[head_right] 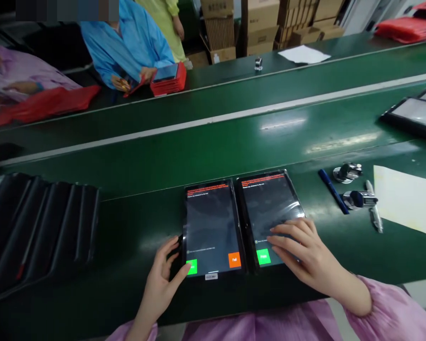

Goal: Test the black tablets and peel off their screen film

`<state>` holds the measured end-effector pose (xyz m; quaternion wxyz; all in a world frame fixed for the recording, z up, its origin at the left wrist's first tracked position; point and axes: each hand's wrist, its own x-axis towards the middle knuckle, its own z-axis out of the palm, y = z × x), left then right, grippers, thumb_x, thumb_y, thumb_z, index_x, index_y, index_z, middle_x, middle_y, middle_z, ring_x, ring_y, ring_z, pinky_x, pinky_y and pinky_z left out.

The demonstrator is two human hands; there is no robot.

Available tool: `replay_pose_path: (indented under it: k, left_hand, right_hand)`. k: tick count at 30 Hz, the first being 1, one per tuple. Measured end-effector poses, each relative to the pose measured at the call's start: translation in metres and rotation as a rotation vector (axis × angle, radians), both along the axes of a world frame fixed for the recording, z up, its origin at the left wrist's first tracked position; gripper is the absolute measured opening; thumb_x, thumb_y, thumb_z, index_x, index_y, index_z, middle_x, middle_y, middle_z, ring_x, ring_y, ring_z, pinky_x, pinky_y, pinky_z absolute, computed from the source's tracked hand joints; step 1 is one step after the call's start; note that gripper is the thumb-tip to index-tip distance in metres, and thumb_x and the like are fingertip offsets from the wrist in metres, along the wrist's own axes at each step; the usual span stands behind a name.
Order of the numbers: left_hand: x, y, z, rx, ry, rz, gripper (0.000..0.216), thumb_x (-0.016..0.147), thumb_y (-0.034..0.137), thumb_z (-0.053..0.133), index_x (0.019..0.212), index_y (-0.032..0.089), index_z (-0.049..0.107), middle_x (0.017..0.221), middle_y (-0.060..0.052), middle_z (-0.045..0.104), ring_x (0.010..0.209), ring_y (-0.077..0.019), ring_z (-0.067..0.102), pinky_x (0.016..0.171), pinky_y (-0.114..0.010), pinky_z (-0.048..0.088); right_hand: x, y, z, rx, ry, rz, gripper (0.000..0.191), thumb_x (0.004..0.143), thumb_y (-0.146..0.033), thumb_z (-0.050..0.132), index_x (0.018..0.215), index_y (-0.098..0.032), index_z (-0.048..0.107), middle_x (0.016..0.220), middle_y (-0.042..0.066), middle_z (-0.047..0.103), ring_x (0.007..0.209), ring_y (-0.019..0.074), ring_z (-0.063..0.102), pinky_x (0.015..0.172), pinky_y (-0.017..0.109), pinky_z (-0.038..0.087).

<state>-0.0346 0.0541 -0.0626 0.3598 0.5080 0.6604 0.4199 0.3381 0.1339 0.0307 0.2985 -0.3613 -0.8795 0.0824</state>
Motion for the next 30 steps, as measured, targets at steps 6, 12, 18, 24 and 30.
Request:
replay_pose_path:
  k: [6, 12, 18, 24, 30]
  left_hand:
    - [-0.016, 0.003, 0.009, 0.052, -0.103, 0.019, 0.051, 0.092, 0.054, 0.075, 0.135, 0.03, 0.066, 0.14, -0.012, 0.066, 0.123, -0.0282, 0.069, 0.098, -0.039, 0.064]
    - [-0.025, 0.073, 0.036, 0.153, 0.276, -0.149, 0.04, 0.091, 0.065, 0.068, 0.112, 0.032, 0.08, 0.129, -0.01, 0.071, 0.122, -0.0329, 0.067, 0.105, -0.049, 0.058]
    - [-0.001, 0.154, 0.041, 0.258, 0.522, -0.267, 0.047, 0.093, 0.067, 0.063, 0.121, 0.033, 0.08, 0.147, -0.014, 0.064, 0.136, -0.0435, 0.054, 0.119, -0.071, 0.034]
    - [-0.005, 0.121, 0.039, 0.339, 0.638, -0.3, 0.031, 0.098, 0.058, 0.063, 0.111, 0.038, 0.082, 0.138, -0.009, 0.071, 0.135, -0.0418, 0.057, 0.124, -0.076, 0.017]
    - [-0.007, 0.137, 0.04, 0.351, 0.639, -0.22, 0.036, 0.098, 0.057, 0.063, 0.122, 0.035, 0.079, 0.138, -0.011, 0.07, 0.132, -0.0394, 0.06, 0.124, -0.074, 0.022]
  right_hand:
    - [-0.003, -0.027, -0.006, -0.042, -0.151, 0.099, 0.021, 0.11, -0.029, 0.052, 0.114, -0.024, 0.073, 0.111, 0.007, 0.075, 0.101, 0.0216, 0.066, 0.097, 0.041, 0.042]
    - [-0.006, 0.012, -0.005, -0.019, -0.208, 0.081, 0.034, 0.112, -0.041, 0.047, 0.108, -0.027, 0.078, 0.123, 0.009, 0.074, 0.106, 0.0258, 0.064, 0.095, 0.046, 0.043]
    - [-0.029, 0.102, -0.018, -0.029, -0.318, -0.206, 0.042, 0.11, -0.049, 0.044, 0.13, -0.029, 0.074, 0.144, 0.015, 0.065, 0.118, 0.0356, 0.06, 0.096, 0.057, 0.047]
    - [-0.023, 0.089, -0.021, -0.022, -0.277, -0.119, 0.038, 0.11, -0.044, 0.047, 0.103, -0.029, 0.082, 0.131, 0.01, 0.072, 0.115, 0.0315, 0.063, 0.097, 0.053, 0.046]
    - [-0.026, 0.098, -0.028, 0.074, -0.264, -0.195, 0.034, 0.11, -0.039, 0.048, 0.12, -0.026, 0.078, 0.134, 0.015, 0.07, 0.111, 0.0326, 0.065, 0.092, 0.051, 0.048]
